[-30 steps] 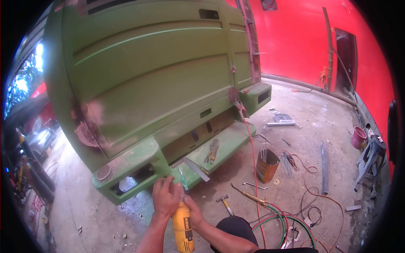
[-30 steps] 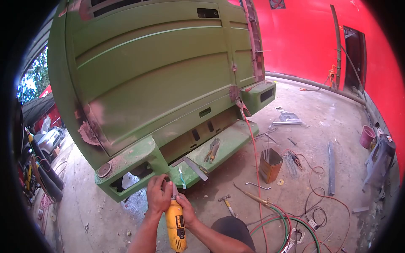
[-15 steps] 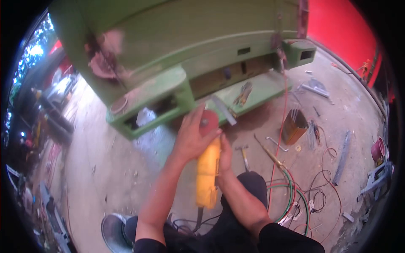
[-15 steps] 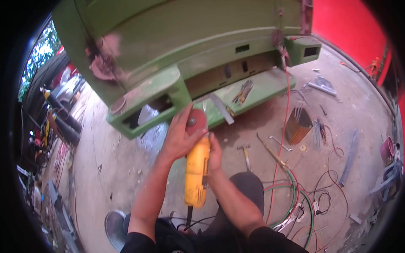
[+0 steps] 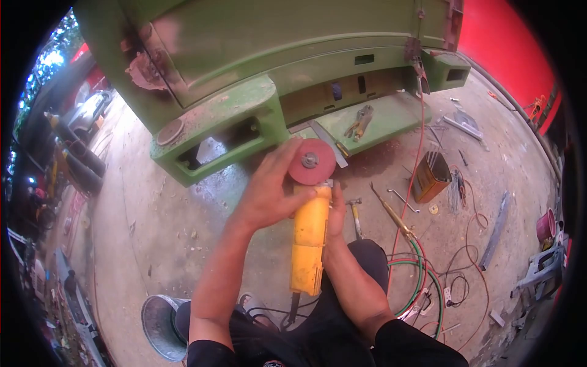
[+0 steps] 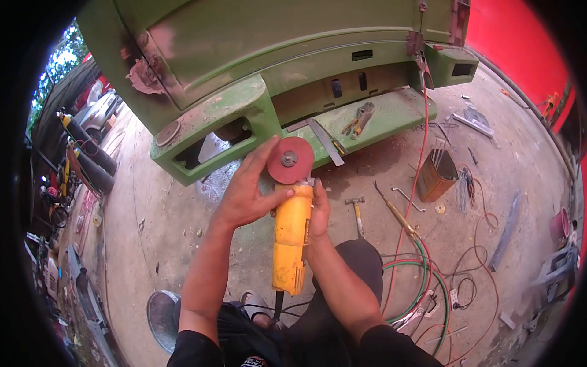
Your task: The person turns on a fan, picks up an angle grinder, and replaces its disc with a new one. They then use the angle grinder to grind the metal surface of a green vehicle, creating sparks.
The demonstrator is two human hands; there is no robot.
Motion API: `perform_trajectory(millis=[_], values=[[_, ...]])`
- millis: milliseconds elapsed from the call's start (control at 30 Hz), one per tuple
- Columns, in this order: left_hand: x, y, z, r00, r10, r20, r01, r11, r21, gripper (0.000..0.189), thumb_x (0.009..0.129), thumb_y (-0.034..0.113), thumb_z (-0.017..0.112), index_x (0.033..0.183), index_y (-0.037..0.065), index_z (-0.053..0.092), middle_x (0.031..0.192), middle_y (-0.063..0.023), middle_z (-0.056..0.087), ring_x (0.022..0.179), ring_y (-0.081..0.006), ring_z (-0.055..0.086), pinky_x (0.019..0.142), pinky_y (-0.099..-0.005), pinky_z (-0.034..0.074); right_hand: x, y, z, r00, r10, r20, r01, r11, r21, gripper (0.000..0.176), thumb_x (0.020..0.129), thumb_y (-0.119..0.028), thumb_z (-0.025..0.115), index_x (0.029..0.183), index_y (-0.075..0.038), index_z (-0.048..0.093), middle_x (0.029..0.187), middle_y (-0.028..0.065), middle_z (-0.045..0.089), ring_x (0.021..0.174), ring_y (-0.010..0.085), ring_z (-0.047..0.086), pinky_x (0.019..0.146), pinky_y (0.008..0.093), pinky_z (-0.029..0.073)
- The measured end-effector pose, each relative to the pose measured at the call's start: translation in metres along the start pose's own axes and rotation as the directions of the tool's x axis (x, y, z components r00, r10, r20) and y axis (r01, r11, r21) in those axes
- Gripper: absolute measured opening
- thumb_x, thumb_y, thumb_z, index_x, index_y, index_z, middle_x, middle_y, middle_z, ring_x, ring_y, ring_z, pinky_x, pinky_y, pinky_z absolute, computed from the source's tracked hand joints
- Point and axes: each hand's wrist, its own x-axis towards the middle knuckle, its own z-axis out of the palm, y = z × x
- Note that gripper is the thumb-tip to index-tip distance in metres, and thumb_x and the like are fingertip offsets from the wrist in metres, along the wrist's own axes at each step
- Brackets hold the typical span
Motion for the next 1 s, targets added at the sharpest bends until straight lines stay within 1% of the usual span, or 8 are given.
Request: perform_trajectory(millis=[500, 567, 633, 700, 767, 833, 900, 1000], values=[[-0.009, -0.001, -0.006, 0.985, -0.171, -0.018, 0.166, 0.974, -0.156, 0.112, 0.070, 0.026, 0.089, 0.158, 0.006, 0.024, 0.149, -0.0195, 0.049, 0.137, -0.0328, 0.049, 0.116, -0.0410, 0.037, -0.003, 0.004, -0.016, 0.995, 0.077, 0.065, -0.073, 0.995, -0.070, 0.075, 0.098, -0.065, 0.037, 0.114, 0.003, 0.063, 0.098, 0.0195, 0.070, 0.084, 0.0328, 0.069, 0.077, 0.0425, 0.057], [-0.014, -0.006, -0.001, 0.989, -0.141, -0.051, 0.137, 0.987, -0.086, 0.113, 0.071, 0.029, 0.089, 0.159, 0.006, 0.022, 0.152, -0.0209, 0.044, 0.140, -0.0336, 0.045, 0.118, -0.0412, 0.035, 0.002, 0.009, -0.022, 0.997, -0.002, -0.072, 0.002, 1.000, 0.006, 0.073, 0.099, -0.063, 0.035, 0.121, 0.003, 0.059, 0.104, 0.0194, 0.069, 0.089, 0.0318, 0.068, 0.077, 0.0428, 0.056], [-0.028, -0.015, -0.007, 0.990, -0.116, -0.085, 0.116, 0.993, -0.006, 0.115, 0.072, 0.031, 0.088, 0.159, 0.005, 0.019, 0.155, -0.0224, 0.040, 0.143, -0.0343, 0.041, 0.119, -0.0414, 0.032, 0.001, 0.012, -0.009, 0.995, -0.088, -0.047, 0.077, 0.978, -0.196, 0.068, 0.102, -0.060, 0.037, 0.126, 0.000, 0.058, 0.109, 0.0165, 0.068, 0.094, 0.0276, 0.068, 0.083, 0.0389, 0.057], [-0.047, -0.018, -0.009, 0.972, -0.234, -0.006, 0.226, 0.948, -0.223, 0.118, 0.073, 0.037, 0.087, 0.160, 0.002, 0.015, 0.159, -0.0256, 0.030, 0.148, -0.0350, 0.032, 0.121, -0.0420, 0.028, 0.004, 0.007, -0.004, 0.968, -0.034, 0.247, 0.091, 0.971, -0.223, 0.067, 0.102, -0.059, 0.037, 0.127, 0.000, 0.058, 0.109, 0.0164, 0.068, 0.093, 0.0266, 0.068, 0.079, 0.0381, 0.058], [-0.079, -0.017, -0.007, 0.921, -0.348, 0.172, 0.388, 0.853, -0.350, 0.117, 0.075, 0.036, 0.085, 0.159, -0.001, 0.012, 0.157, -0.0281, 0.031, 0.147, -0.0362, 0.033, 0.122, -0.0418, 0.026, 0.012, 0.012, -0.013, 0.977, -0.088, 0.193, 0.151, 0.927, -0.343, 0.063, 0.103, -0.054, 0.043, 0.137, -0.001, 0.049, 0.119, 0.0160, 0.063, 0.097, 0.0263, 0.066, 0.078, 0.0382, 0.058], [-0.109, -0.015, 0.001, 0.940, -0.260, 0.219, 0.320, 0.894, -0.312, 0.114, 0.076, 0.033, 0.083, 0.158, -0.002, 0.013, 0.156, -0.0288, 0.033, 0.145, -0.0381, 0.036, 0.120, -0.0423, 0.029, 0.014, 0.021, 0.005, 0.875, -0.470, 0.114, 0.440, 0.675, -0.593, 0.062, 0.103, -0.045, 0.051, 0.146, -0.003, 0.037, 0.124, 0.0168, 0.059, 0.095, 0.0265, 0.066, 0.077, 0.0384, 0.058], [-0.124, -0.010, 0.008, 0.949, -0.165, 0.270, 0.243, 0.926, -0.289, 0.111, 0.077, 0.031, 0.082, 0.158, -0.002, 0.013, 0.154, -0.0296, 0.036, 0.143, -0.0400, 0.039, 0.119, -0.0428, 0.031, 0.018, 0.029, 0.010, 0.855, -0.501, 0.134, 0.468, 0.635, -0.614, 0.067, 0.101, -0.030, 0.061, 0.152, -0.005, 0.026, 0.132, 0.0173, 0.053, 0.102, 0.0247, 0.065, 0.082, 0.0358, 0.057], [-0.129, -0.007, 0.014, 0.894, -0.449, -0.008, 0.439, 0.877, -0.198, 0.098, 0.080, 0.025, 0.077, 0.155, -0.002, 0.021, 0.145, -0.0319, 0.044, 0.135, -0.0442, 0.046, 0.111, -0.0455, 0.040, 0.009, 0.059, 0.063, 0.786, -0.593, 0.174, 0.373, 0.231, -0.898, 0.081, 0.093, -0.012, 0.071, 0.155, -0.002, 0.021, 0.146, 0.0167, 0.042, 0.122, 0.0234, 0.053, 0.102, 0.0341, 0.046]])
